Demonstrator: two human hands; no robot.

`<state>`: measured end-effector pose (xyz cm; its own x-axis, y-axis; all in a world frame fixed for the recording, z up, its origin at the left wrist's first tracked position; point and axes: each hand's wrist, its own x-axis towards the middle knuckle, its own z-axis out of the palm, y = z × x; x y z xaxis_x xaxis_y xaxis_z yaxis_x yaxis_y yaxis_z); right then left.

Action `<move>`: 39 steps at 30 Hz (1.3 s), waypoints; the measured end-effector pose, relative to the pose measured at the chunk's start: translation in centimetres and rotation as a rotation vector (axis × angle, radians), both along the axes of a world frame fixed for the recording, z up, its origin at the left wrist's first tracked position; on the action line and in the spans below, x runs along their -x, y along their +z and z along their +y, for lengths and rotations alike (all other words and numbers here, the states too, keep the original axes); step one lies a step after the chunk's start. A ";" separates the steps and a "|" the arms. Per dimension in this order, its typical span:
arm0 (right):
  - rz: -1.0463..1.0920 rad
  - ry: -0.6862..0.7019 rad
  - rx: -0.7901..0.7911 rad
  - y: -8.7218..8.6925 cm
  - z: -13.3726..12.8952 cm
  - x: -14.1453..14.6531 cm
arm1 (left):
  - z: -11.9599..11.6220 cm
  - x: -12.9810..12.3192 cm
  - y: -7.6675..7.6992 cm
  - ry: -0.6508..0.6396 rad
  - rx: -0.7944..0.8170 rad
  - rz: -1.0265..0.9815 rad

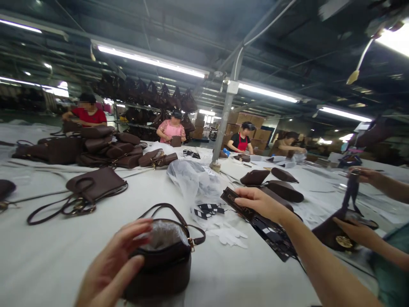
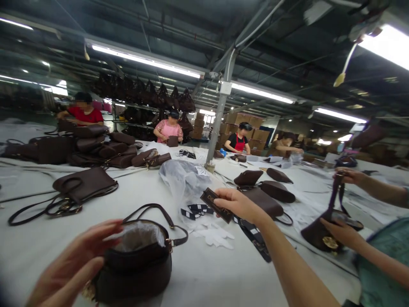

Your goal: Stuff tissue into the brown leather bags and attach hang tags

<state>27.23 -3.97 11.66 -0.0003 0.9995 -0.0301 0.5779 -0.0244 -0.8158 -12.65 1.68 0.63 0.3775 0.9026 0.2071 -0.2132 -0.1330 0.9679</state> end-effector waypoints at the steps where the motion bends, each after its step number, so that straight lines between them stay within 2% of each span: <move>1: 0.054 0.057 0.025 1.2 -0.8 1.6 | -0.9 -3.0 1.3 -0.075 -0.111 -0.050; 3: 0.045 0.151 0.062 3.0 -2.2 4.4 | -1.9 -8.4 3.4 -0.257 -0.241 -0.108; 4: 0.021 0.186 0.078 3.7 -2.8 5.5 | -2.1 -10.5 4.1 -0.328 -0.251 -0.140; 5: -0.009 0.212 0.086 4.2 -3.4 6.4 | -2.2 -12.0 4.5 -0.382 -0.234 -0.167; 7: -0.069 0.231 0.068 4.7 -4.5 7.2 | -2.3 -13.5 4.3 -0.498 -0.103 -0.179; 9: -0.120 0.212 0.018 4.6 -5.5 7.2 | -2.7 -13.5 3.4 -0.595 0.052 -0.140; 11: -0.142 0.184 -0.002 4.2 -6.3 6.7 | -3.2 -12.7 2.4 -0.618 0.137 -0.097; 14: -0.099 0.155 0.031 3.5 -6.8 6.6 | -3.9 -11.7 1.6 -0.469 0.088 -0.110; 16: -0.077 0.176 0.041 3.2 -6.7 7.3 | -4.3 -11.7 1.9 -0.351 0.005 -0.145; 17: -0.079 0.196 0.040 3.2 -6.5 7.9 | -4.5 -11.9 2.2 -0.337 -0.039 -0.160; 21: -0.147 0.262 0.022 3.7 -5.8 10.0 | -4.8 -12.9 2.9 -0.498 -0.070 -0.262; 23: -0.152 0.255 0.025 3.9 -5.9 9.9 | -4.7 -12.7 2.4 -0.492 -0.022 -0.249; 26: -0.168 0.208 0.049 3.4 -6.6 8.0 | -4.0 -10.9 0.9 -0.417 0.035 -0.154; 28: -0.215 0.195 0.093 2.1 -7.3 6.3 | -3.7 -9.0 0.0 -0.373 0.009 -0.061; 29: -0.242 0.195 0.123 1.1 -7.7 5.6 | -3.7 -8.0 -0.2 -0.345 -0.055 0.012; 32: -0.279 0.116 0.142 -2.9 -8.2 5.5 | -4.3 -6.1 -0.6 -0.245 -0.452 0.328; 34: -0.169 0.049 0.101 -5.9 -8.1 7.7 | -5.1 -5.9 -0.6 -0.184 -0.760 0.524; 36: 0.119 0.112 0.137 -8.7 -7.7 11.2 | -5.9 -6.1 -0.7 -0.163 -0.972 0.659; 39: 0.582 0.232 0.301 -11.5 -7.1 16.8 | -6.5 -5.9 -0.4 -0.188 -1.075 0.716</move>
